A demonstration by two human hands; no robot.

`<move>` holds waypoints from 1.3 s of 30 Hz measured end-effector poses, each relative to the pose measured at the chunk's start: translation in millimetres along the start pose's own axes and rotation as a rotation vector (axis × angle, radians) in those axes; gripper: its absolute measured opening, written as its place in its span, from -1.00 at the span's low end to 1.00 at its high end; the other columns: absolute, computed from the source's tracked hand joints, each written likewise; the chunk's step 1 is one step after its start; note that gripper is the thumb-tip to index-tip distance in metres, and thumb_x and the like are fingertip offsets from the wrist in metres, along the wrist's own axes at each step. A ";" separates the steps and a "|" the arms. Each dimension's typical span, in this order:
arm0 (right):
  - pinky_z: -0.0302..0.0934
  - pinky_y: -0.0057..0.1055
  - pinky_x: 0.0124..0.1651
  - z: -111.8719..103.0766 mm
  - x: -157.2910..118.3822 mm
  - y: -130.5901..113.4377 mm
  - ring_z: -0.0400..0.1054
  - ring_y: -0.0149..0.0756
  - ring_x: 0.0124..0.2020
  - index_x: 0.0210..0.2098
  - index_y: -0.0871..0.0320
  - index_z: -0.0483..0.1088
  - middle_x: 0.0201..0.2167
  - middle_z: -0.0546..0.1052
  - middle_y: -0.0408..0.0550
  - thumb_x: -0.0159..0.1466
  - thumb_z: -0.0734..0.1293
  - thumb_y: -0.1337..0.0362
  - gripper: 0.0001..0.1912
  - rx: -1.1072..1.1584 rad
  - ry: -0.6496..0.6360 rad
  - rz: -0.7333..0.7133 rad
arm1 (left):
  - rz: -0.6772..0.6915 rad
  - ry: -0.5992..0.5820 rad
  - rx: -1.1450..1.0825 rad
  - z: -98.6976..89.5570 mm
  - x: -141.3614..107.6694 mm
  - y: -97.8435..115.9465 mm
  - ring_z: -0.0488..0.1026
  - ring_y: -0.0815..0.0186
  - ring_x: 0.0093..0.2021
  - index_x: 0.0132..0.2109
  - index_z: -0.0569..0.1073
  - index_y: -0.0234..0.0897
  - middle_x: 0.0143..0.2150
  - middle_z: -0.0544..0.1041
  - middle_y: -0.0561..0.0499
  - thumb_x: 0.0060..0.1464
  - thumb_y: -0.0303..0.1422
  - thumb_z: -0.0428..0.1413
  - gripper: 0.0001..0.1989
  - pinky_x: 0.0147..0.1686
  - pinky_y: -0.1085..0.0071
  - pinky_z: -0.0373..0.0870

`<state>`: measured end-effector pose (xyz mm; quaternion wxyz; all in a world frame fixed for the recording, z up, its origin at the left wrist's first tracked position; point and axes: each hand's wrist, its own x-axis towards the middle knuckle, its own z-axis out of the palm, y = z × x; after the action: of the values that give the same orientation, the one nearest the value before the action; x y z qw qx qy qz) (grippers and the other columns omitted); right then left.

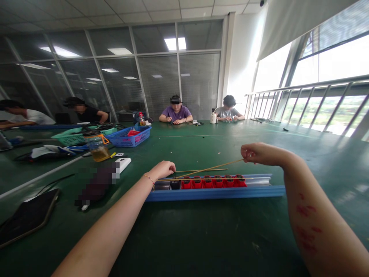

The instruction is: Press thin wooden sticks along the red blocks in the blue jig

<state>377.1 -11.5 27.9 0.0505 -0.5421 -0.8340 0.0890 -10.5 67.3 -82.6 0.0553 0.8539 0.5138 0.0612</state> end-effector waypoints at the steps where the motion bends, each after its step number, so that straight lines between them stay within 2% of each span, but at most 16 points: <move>1: 0.15 -0.49 -0.45 -1.2 -1.8 6.0 0.34 -0.35 -0.48 -0.40 0.14 0.26 -0.46 0.46 -0.10 0.07 0.20 0.26 -0.90 0.010 0.003 0.020 | 0.004 -0.001 -0.002 0.0 0.1 0.3 0.44 0.36 -0.28 -0.27 0.47 -0.22 -0.30 0.53 0.03 -0.03 -0.37 0.00 -0.82 -0.27 0.52 0.30; 4: 0.17 -0.48 -0.46 -2.2 -3.6 22.2 0.36 -0.33 -0.47 -0.35 0.14 0.28 -0.41 0.49 -0.07 0.07 0.21 0.25 -0.84 0.040 -0.009 0.067 | 0.015 -0.003 -0.004 -0.2 0.8 0.5 0.44 0.36 -0.29 -0.27 0.47 -0.21 -0.31 0.53 0.03 -0.03 -0.37 0.00 -0.81 -0.29 0.52 0.30; 7: 0.19 -0.47 -0.46 4.3 3.9 27.2 0.37 -0.33 -0.47 -0.31 0.15 0.31 -0.37 0.50 -0.06 0.06 0.22 0.29 -0.81 0.052 -0.045 0.094 | 0.018 -0.001 -0.011 0.4 1.0 0.3 0.44 0.36 -0.30 -0.28 0.48 -0.22 -0.32 0.53 0.03 -0.04 -0.37 0.00 -0.81 -0.30 0.52 0.30; 11: 0.17 -0.48 -0.48 24.4 24.0 11.9 0.36 -0.35 -0.52 -0.32 0.16 0.34 -0.41 0.51 -0.07 0.03 0.22 0.36 -0.80 -0.003 -0.089 0.126 | 0.008 0.000 -0.032 -0.1 -0.6 2.9 0.44 0.35 -0.28 -0.28 0.47 -0.23 -0.30 0.53 0.02 -0.02 -0.33 -0.01 -0.80 -0.28 0.52 0.30; 13: 0.16 -0.49 -0.48 36.3 34.6 -0.3 0.36 -0.37 -0.53 -0.31 0.15 0.36 -0.42 0.51 -0.09 0.05 0.18 0.40 -0.78 -0.041 -0.092 0.092 | -0.007 0.026 -0.026 -4.6 -2.1 7.2 0.44 0.34 -0.26 -0.27 0.47 -0.23 -0.28 0.53 0.01 0.01 -0.30 -0.03 -0.78 -0.27 0.51 0.30; 15: 0.16 -0.49 -0.43 47.5 44.6 -11.9 0.37 -0.35 -0.46 -0.34 0.15 0.39 -0.41 0.51 -0.07 0.05 0.17 0.43 -0.77 -0.090 -0.092 0.043 | -0.016 0.084 -0.018 -14.6 -4.7 14.0 0.43 0.31 -0.24 -0.26 0.47 -0.23 -0.25 0.53 0.01 0.04 -0.25 -0.07 -0.74 -0.25 0.49 0.29; 18: 0.17 -0.47 -0.33 61.8 58.4 -24.4 0.38 -0.30 -0.36 -0.33 0.14 0.45 -0.36 0.53 -0.04 0.07 0.16 0.42 -0.73 -0.120 -0.116 -0.045 | -0.007 0.151 -0.021 -39.5 -13.9 28.2 0.42 0.29 -0.24 -0.22 0.46 -0.22 -0.23 0.52 -0.01 0.06 -0.18 -0.11 -0.67 -0.26 0.47 0.28; 21: 0.18 -0.45 -0.25 72.2 69.7 -30.0 0.38 -0.27 -0.28 -0.28 0.10 0.48 -0.30 0.53 -0.06 0.09 0.16 0.39 -0.70 -0.098 -0.166 -0.092 | 0.055 0.054 -0.065 -66.8 -30.7 44.8 0.42 0.31 -0.28 -0.21 0.46 -0.20 -0.25 0.52 0.02 0.04 -0.10 -0.11 -0.63 -0.36 0.50 0.26; 24: 0.18 -0.45 -0.22 78.6 76.9 -29.9 0.38 -0.25 -0.27 -0.21 0.09 0.47 -0.28 0.53 -0.07 0.09 0.15 0.38 -0.65 -0.075 -0.196 -0.119 | 0.138 -0.088 -0.062 -82.7 -48.0 60.0 0.41 0.35 -0.34 -0.26 0.47 -0.15 -0.31 0.52 0.09 -0.02 -0.12 -0.01 -0.71 -0.43 0.53 0.23; 29: 0.20 -0.46 -0.20 83.1 80.5 -25.8 0.38 -0.26 -0.22 -0.09 0.08 0.42 -0.18 0.51 -0.10 0.09 0.13 0.35 -0.58 -0.017 -0.252 -0.149 | 0.176 -0.166 0.011 -81.9 -57.2 73.8 0.40 0.35 -0.36 -0.34 0.48 -0.16 -0.38 0.50 0.09 -0.08 -0.19 0.08 -0.81 -0.48 0.52 0.18; 39: 0.19 -0.39 -0.12 85.9 81.3 -18.5 0.34 -0.19 -0.14 -0.04 0.09 0.38 -0.10 0.47 -0.06 0.13 0.17 0.21 -0.59 0.028 -0.251 -0.143 | 0.274 -0.095 0.103 -72.0 -57.6 83.6 0.38 0.35 -0.35 -0.38 0.48 -0.21 -0.33 0.49 0.04 -0.02 -0.33 0.01 -0.85 -0.40 0.48 0.19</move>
<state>312.0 47.4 -53.4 -0.0404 -0.4651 -0.8690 0.1640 23.9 -20.3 -1.2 0.0268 0.9197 0.3918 0.0011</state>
